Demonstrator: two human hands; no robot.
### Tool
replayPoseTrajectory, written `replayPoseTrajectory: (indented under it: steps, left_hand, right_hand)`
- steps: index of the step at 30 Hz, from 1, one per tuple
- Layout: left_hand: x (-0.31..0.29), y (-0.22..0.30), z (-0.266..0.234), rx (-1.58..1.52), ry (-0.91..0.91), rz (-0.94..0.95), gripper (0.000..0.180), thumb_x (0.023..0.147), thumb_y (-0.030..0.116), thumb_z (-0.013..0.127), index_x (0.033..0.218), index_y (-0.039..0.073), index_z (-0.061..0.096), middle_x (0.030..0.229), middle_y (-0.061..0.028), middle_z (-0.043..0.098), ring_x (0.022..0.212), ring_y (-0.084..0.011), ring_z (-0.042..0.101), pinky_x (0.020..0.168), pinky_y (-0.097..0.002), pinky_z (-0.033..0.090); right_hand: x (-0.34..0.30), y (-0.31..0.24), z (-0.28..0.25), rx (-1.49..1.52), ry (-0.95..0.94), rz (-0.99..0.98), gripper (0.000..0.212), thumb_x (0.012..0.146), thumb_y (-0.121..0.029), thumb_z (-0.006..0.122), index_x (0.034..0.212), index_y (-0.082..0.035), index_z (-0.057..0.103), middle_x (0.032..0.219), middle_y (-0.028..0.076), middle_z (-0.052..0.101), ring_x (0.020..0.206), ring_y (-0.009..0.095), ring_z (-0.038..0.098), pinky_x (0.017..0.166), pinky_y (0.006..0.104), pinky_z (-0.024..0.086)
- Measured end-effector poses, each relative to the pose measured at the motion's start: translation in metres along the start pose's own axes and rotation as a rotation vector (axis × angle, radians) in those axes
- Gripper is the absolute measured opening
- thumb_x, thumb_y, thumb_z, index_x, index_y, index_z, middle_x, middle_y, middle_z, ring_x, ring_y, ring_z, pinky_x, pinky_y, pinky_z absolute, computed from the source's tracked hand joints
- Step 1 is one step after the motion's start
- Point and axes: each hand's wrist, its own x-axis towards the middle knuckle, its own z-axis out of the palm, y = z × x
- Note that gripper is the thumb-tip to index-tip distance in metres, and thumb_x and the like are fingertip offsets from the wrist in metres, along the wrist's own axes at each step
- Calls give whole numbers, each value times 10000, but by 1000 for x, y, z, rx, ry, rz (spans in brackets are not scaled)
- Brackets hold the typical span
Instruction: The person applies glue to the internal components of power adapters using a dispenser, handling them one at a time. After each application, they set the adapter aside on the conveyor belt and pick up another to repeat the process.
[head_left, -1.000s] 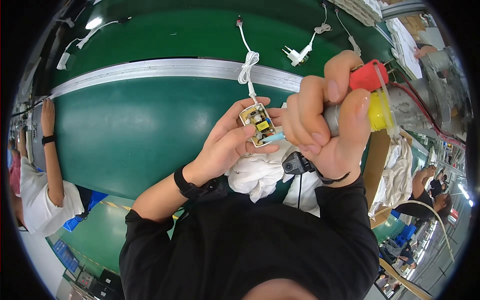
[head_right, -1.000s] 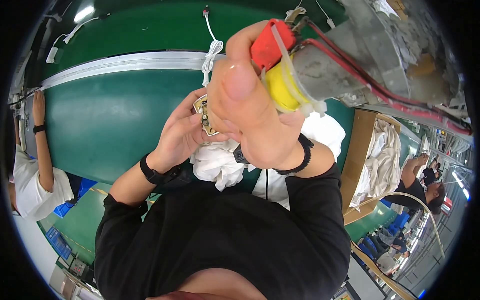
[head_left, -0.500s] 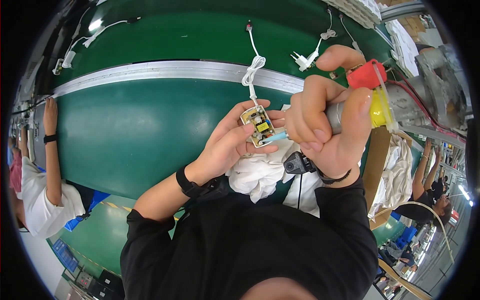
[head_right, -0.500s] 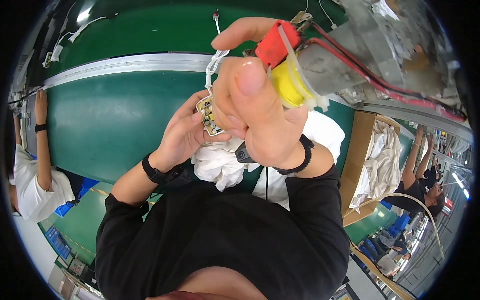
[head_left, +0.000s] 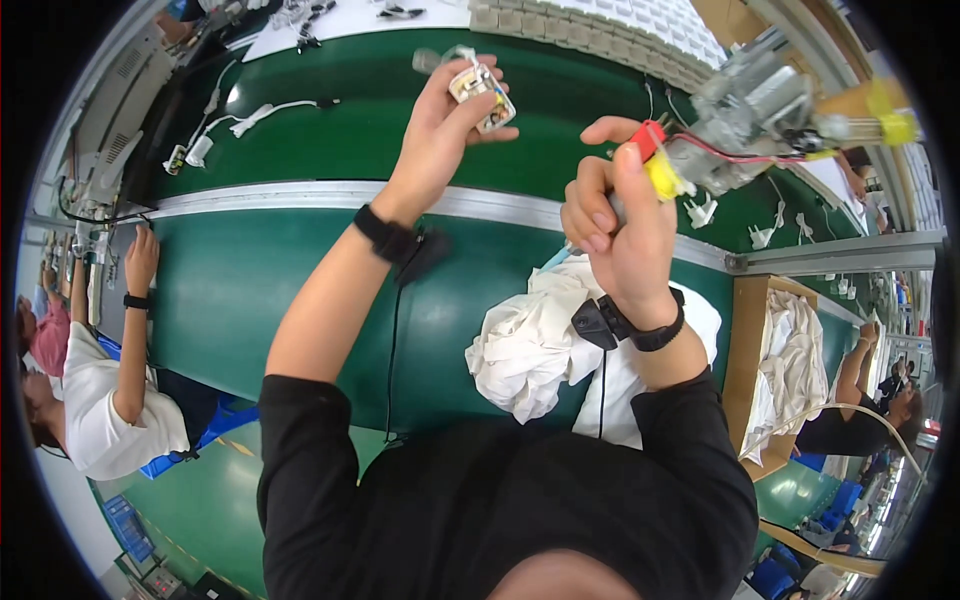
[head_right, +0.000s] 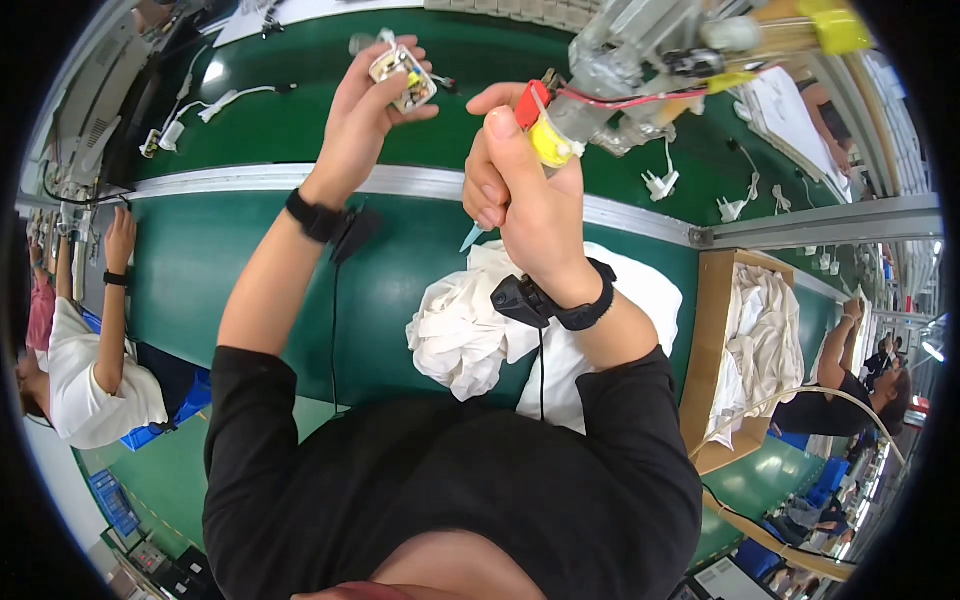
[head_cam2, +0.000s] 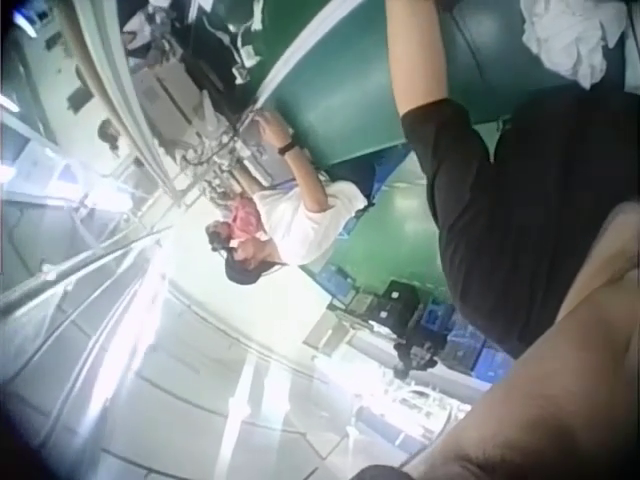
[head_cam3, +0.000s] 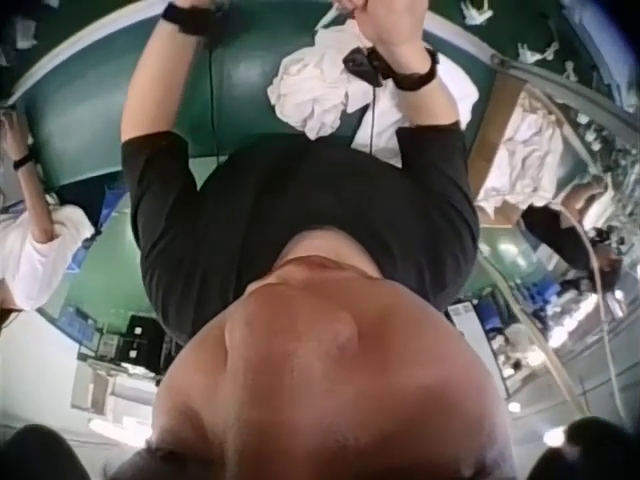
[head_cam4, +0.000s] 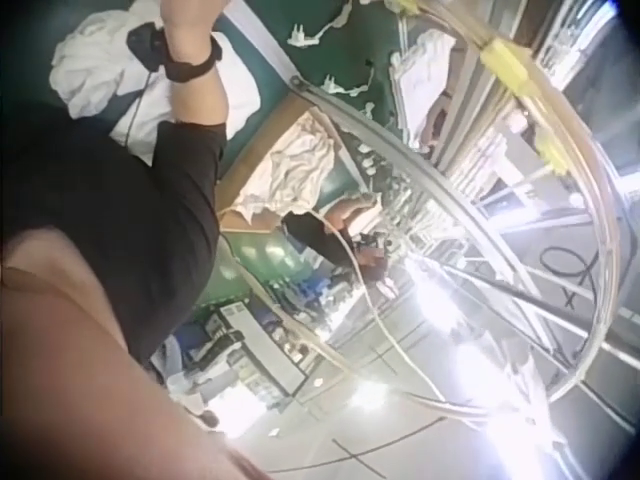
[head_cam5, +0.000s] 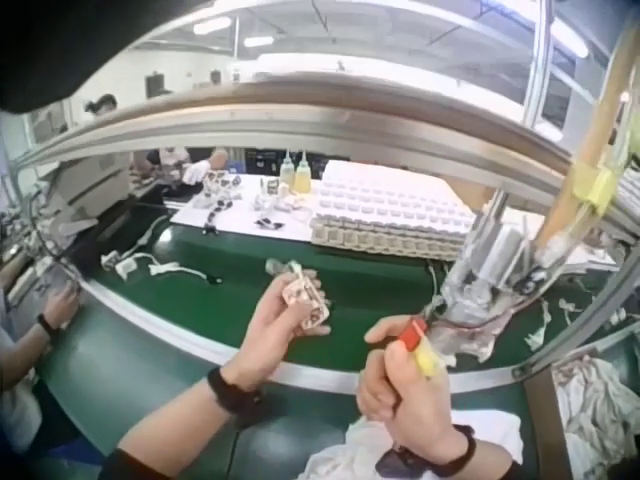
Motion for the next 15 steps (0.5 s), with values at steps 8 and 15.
replayPoseTrajectory:
  steps: [8,15]
  left_hand:
    - [28,-62,-65,1627,-17,120,386,721,56,527,1091,-12,440,1011,-232,517,906,-428,547,752,-464,489]
    - [-52,-18,-43,1438,24,425,639,765,164,664,1282,-34,345,1191,-257,454,1094,-398,461,962,-400,386]
  right_hand:
    - [2,0,8,1,10,53,245,955,-288,447,1014,-51,458,547,-27,328,432,51,314,405,214,280]
    - [-27,2,-11,-61,115,20,228,933,-269,497,990,-51,463,584,-12,388,486,75,400,465,225,344]
